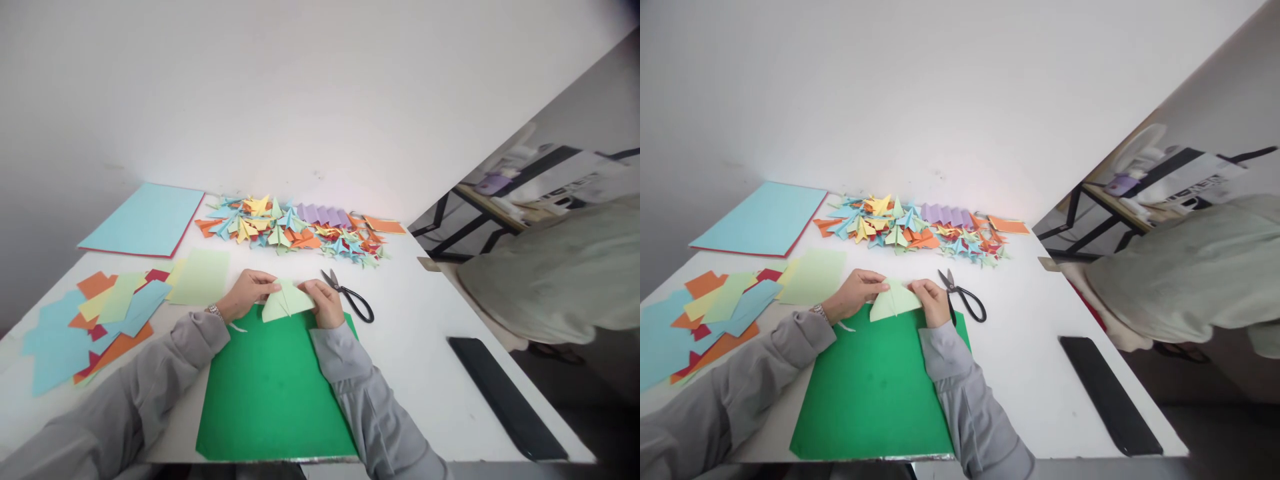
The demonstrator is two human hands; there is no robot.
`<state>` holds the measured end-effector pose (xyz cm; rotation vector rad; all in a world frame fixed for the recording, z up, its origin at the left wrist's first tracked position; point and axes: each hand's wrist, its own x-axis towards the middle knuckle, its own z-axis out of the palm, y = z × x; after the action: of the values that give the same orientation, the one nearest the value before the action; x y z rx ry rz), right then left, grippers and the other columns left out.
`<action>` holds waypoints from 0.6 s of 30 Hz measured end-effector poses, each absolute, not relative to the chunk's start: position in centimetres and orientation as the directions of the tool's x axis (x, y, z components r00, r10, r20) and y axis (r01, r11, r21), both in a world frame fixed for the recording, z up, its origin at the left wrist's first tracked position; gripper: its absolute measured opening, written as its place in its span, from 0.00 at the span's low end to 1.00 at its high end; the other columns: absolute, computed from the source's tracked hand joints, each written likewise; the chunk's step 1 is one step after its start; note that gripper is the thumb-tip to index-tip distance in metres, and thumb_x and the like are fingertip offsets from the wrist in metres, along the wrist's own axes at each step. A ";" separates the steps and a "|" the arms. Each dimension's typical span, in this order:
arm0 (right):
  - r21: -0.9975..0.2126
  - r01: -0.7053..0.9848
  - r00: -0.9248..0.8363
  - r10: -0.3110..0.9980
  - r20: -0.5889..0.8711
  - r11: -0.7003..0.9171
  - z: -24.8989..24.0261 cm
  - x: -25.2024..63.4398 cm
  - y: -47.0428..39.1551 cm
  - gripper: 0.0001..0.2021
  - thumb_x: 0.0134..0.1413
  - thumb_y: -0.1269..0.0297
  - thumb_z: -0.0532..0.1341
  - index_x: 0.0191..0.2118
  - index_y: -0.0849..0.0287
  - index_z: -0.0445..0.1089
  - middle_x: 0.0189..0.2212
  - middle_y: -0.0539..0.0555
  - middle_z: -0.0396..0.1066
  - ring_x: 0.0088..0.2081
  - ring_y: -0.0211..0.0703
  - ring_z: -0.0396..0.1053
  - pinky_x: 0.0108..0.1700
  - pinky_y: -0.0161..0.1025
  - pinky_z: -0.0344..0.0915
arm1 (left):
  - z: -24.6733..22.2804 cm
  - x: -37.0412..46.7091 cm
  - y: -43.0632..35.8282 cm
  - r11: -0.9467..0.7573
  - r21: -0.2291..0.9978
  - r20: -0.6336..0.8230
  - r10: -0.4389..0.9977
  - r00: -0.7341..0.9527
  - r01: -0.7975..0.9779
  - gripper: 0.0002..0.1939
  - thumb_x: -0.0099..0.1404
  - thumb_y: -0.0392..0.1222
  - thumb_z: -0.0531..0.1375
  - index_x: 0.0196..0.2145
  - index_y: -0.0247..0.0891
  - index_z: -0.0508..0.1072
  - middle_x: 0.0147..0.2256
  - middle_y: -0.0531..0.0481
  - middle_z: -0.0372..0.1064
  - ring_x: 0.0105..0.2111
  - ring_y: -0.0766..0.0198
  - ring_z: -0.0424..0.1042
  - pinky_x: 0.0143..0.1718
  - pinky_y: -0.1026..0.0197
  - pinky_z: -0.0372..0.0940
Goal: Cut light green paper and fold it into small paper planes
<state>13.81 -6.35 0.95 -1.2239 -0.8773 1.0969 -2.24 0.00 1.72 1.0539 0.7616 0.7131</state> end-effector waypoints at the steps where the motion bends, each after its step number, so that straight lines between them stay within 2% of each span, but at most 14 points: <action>1: -0.990 -0.139 0.268 0.963 -0.033 0.005 1.1 13.8 -6.4 0.13 0.36 0.53 0.65 0.22 0.59 0.70 0.16 0.46 0.67 0.17 0.32 0.61 0.18 0.31 0.56 | 1.7 -2.3 -0.1 0.286 0.953 -0.183 0.802 0.568 -0.098 0.12 0.42 0.40 0.67 0.26 0.30 0.75 0.20 0.50 0.69 0.20 0.69 0.66 0.22 0.66 0.61; 4: -0.995 -0.101 0.208 0.977 -0.043 -0.022 1.6 13.5 -6.6 0.12 0.28 0.58 0.68 0.20 0.59 0.69 0.14 0.46 0.67 0.16 0.31 0.59 0.18 0.31 0.54 | 1.7 -2.3 -0.3 0.130 0.991 -0.103 0.800 0.591 -0.005 0.12 0.41 0.39 0.67 0.25 0.30 0.75 0.16 0.54 0.65 0.17 0.73 0.60 0.18 0.69 0.54; 7: -0.998 -0.067 0.245 0.969 -0.033 -0.017 1.7 13.2 -6.8 0.12 0.27 0.59 0.69 0.19 0.60 0.68 0.13 0.46 0.65 0.15 0.31 0.57 0.18 0.32 0.52 | 1.8 -2.2 -0.4 0.091 0.996 -0.064 0.816 0.575 -0.018 0.18 0.45 0.40 0.66 0.35 0.31 0.74 0.17 0.56 0.64 0.16 0.75 0.58 0.18 0.70 0.53; 10: -0.996 -0.085 0.334 0.943 -0.003 0.027 1.5 13.3 -6.6 0.14 0.31 0.57 0.67 0.25 0.60 0.68 0.13 0.45 0.64 0.15 0.31 0.57 0.19 0.32 0.53 | 1.9 -2.2 -0.4 0.123 0.984 -0.029 0.822 0.568 -0.127 0.31 0.46 0.38 0.66 0.49 0.36 0.65 0.27 0.52 0.69 0.24 0.72 0.66 0.26 0.68 0.61; 12: -0.993 -0.089 0.367 0.930 0.038 0.075 1.2 13.4 -6.5 0.15 0.33 0.58 0.66 0.30 0.58 0.66 0.12 0.42 0.62 0.14 0.30 0.55 0.18 0.31 0.52 | 1.9 -2.2 -0.3 0.124 0.976 0.002 0.816 0.578 -0.179 0.36 0.45 0.37 0.66 0.53 0.39 0.60 0.32 0.51 0.70 0.31 0.69 0.69 0.33 0.65 0.63; 14: -0.990 -0.038 0.388 0.915 0.114 0.139 1.1 13.4 -6.4 0.13 0.35 0.59 0.65 0.29 0.57 0.65 0.12 0.41 0.60 0.15 0.30 0.54 0.19 0.31 0.51 | 1.8 -2.2 -0.3 0.087 0.982 0.028 0.817 0.577 -0.170 0.32 0.47 0.37 0.65 0.51 0.39 0.63 0.33 0.50 0.70 0.32 0.68 0.69 0.34 0.65 0.63; 16: -0.982 0.031 0.401 0.897 0.183 0.187 1.0 13.3 -6.4 0.09 0.36 0.61 0.65 0.26 0.58 0.66 0.16 0.45 0.64 0.18 0.32 0.58 0.22 0.32 0.55 | 1.7 -2.2 -0.3 0.030 0.992 0.043 0.827 0.561 -0.121 0.21 0.48 0.39 0.64 0.42 0.35 0.70 0.32 0.49 0.71 0.32 0.67 0.69 0.35 0.64 0.63; 18: -0.980 0.072 0.399 0.895 0.199 0.185 1.0 13.3 -6.4 0.07 0.37 0.62 0.64 0.25 0.58 0.68 0.19 0.48 0.67 0.21 0.33 0.60 0.24 0.33 0.56 | 1.7 -2.2 -0.4 -0.018 0.997 0.054 0.835 0.547 -0.071 0.14 0.48 0.40 0.64 0.34 0.33 0.74 0.32 0.47 0.72 0.33 0.65 0.69 0.36 0.63 0.64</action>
<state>13.30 -6.41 1.05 -1.2560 -1.0087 0.7462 -2.17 -0.35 1.72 1.4104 0.7112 0.8262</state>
